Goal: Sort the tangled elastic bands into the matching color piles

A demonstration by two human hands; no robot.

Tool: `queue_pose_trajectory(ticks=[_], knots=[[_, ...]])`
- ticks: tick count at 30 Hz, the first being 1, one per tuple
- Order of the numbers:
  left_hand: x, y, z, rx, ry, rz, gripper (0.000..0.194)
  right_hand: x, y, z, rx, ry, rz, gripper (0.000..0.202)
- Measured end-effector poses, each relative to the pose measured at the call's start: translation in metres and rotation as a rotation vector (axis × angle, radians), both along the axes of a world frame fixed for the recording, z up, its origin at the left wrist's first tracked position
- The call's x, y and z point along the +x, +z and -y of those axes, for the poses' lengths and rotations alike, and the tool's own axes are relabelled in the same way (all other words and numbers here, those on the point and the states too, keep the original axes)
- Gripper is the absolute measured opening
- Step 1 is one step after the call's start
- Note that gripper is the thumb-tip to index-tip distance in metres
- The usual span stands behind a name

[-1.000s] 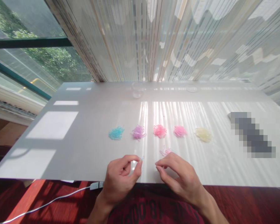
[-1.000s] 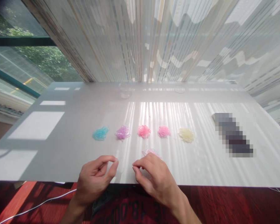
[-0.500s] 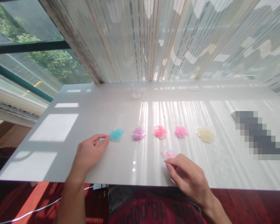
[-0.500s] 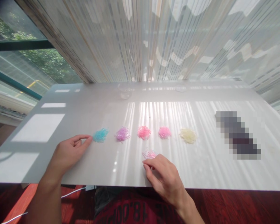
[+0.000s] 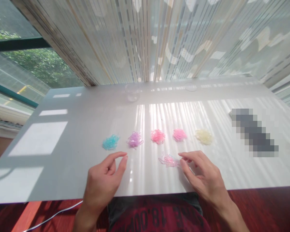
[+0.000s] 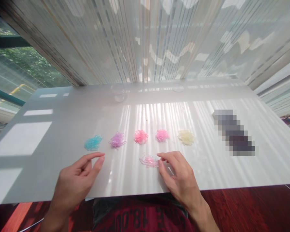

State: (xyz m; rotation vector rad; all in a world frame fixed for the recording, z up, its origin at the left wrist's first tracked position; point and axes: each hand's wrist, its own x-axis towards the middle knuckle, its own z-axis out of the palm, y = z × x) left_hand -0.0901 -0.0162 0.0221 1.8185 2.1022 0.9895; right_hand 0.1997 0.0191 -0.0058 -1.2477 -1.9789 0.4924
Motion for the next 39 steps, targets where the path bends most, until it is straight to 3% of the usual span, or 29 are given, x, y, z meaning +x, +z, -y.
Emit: queue_pose_trajectory(ticks=[3,8,16,22,29,34,39], knots=[[0.037,-0.014,-0.002,-0.032,-0.253,-0.100,0.026,0.009,-0.001,0.000,-0.045,0.059,0.075,0.018],[0.064,-0.027,-0.012,0.102,-0.318,-0.300,0.029,0.014,-0.002,0.005,-0.081,0.100,0.128,0.016],[0.067,-0.026,-0.018,0.089,-0.379,-0.249,0.026,0.006,-0.008,0.000,-0.045,0.108,0.092,0.012],[0.064,-0.031,-0.020,0.173,-0.415,-0.299,0.023,0.007,-0.010,-0.003,-0.049,0.108,0.033,0.015],[0.062,-0.028,-0.018,0.200,-0.483,-0.185,0.008,0.001,-0.004,-0.004,-0.043,0.141,-0.060,0.017],[0.070,-0.021,-0.018,0.237,-0.522,-0.126,0.007,-0.009,0.003,-0.006,-0.024,0.217,-0.097,0.015],[0.072,-0.025,-0.018,0.229,-0.507,-0.070,0.010,-0.010,0.008,-0.008,-0.016,0.217,-0.133,0.013]])
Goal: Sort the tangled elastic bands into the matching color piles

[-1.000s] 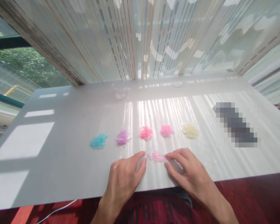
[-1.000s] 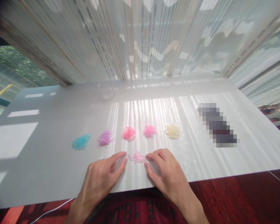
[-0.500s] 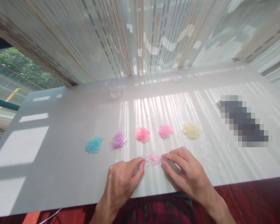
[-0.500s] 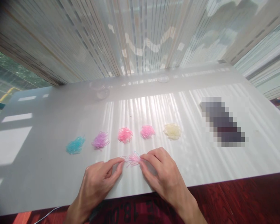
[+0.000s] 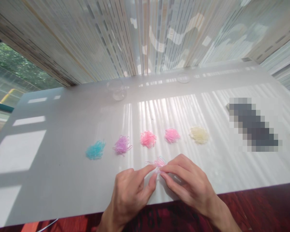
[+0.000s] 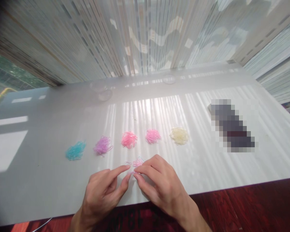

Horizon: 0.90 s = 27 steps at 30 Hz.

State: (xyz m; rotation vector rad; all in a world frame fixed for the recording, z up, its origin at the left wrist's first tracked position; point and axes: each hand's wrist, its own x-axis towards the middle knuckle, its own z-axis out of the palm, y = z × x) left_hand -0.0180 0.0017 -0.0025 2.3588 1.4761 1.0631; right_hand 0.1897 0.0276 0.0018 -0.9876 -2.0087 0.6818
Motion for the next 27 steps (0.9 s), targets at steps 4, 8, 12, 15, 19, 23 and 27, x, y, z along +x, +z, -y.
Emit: queue_pose_trajectory(ticks=[4,8,12,15,19,23,27], knots=[[0.002,-0.001,-0.001,-0.065,0.014,0.076,0.011,0.001,-0.001,0.000,-0.040,0.008,-0.025,0.013],[0.005,0.002,-0.001,-0.064,0.042,0.130,0.002,0.001,-0.002,0.000,-0.061,0.021,-0.038,0.013],[0.006,0.002,-0.001,-0.085,0.024,0.158,0.006,0.000,-0.001,-0.001,-0.067,0.030,-0.038,0.011],[0.006,0.003,-0.003,-0.090,0.019,0.166,0.004,0.000,0.000,-0.001,-0.076,0.024,-0.038,0.011],[0.007,0.003,-0.006,-0.126,0.023,0.193,0.004,0.000,0.000,-0.001,-0.098,0.011,-0.063,0.013],[0.010,0.004,-0.006,-0.180,0.015,0.211,0.006,-0.001,0.001,-0.002,-0.134,-0.028,-0.102,0.015],[0.011,0.004,-0.007,-0.176,0.022,0.212,0.007,-0.001,0.001,-0.003,-0.149,-0.043,-0.109,0.015]])
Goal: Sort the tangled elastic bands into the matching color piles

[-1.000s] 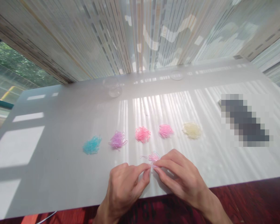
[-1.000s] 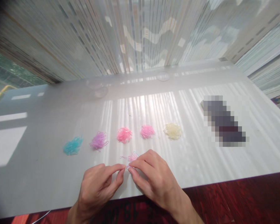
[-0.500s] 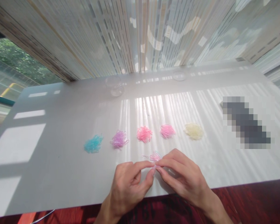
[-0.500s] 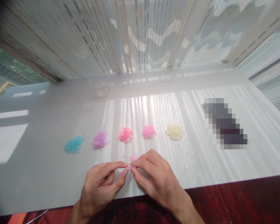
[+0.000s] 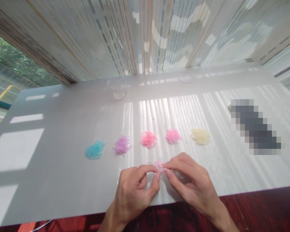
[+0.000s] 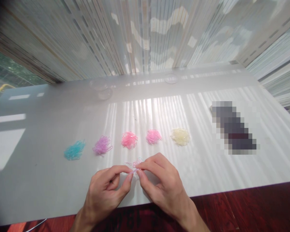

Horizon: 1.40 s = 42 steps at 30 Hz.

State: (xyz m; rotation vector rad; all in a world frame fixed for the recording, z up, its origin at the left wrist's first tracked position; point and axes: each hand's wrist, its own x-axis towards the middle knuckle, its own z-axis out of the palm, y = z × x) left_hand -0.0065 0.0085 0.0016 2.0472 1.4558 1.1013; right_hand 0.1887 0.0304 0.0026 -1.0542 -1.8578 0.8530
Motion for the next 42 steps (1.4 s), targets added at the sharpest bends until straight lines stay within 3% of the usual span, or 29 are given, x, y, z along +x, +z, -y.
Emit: queue_pose_trajectory(ticks=[25,31,35,42], knots=[[-0.002,-0.003,-0.009,0.061,0.055,-0.085,0.005,-0.002,-0.006,-0.009,0.091,-0.067,0.031,0.011],[0.000,0.004,-0.013,0.059,0.072,-0.107,0.002,-0.002,-0.007,-0.010,0.090,-0.125,0.032,0.011],[-0.004,0.011,-0.023,0.115,0.145,-0.151,0.003,-0.001,-0.006,-0.011,0.059,-0.229,0.046,0.009],[-0.023,0.017,-0.030,0.105,0.310,-0.163,0.006,-0.001,-0.005,-0.012,0.080,-0.221,0.055,0.009]])
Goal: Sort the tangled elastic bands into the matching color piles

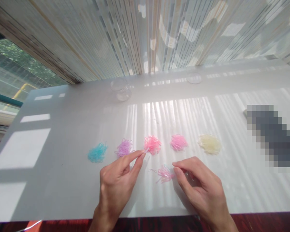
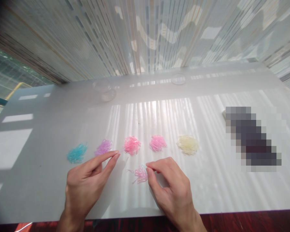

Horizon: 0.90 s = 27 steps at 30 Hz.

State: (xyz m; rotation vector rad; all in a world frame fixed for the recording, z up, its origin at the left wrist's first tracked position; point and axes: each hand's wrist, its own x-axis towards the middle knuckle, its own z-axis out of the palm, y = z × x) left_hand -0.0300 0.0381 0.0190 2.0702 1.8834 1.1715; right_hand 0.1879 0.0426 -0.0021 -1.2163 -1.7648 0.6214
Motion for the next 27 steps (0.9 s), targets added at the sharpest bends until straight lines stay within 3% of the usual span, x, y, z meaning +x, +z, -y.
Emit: queue_pose_trajectory(ticks=[4,7,9,15,27], knots=[[-0.019,0.005,0.003,-0.093,0.172,0.044,0.010,0.001,0.000,0.001,-0.020,0.003,0.012,0.009],[-0.037,0.010,0.006,-0.244,0.355,0.114,0.020,0.001,-0.002,0.001,-0.026,0.011,0.019,0.009],[-0.047,0.013,0.007,-0.359,0.409,0.155,0.027,0.001,-0.002,0.001,-0.030,0.016,0.028,0.009],[-0.060,0.012,0.003,-0.516,0.368,0.232,0.037,0.002,-0.004,0.003,-0.061,0.027,0.058,0.008],[-0.065,0.008,-0.005,-0.539,0.373,0.131,0.038,0.001,-0.002,0.002,-0.051,0.032,0.072,0.009]])
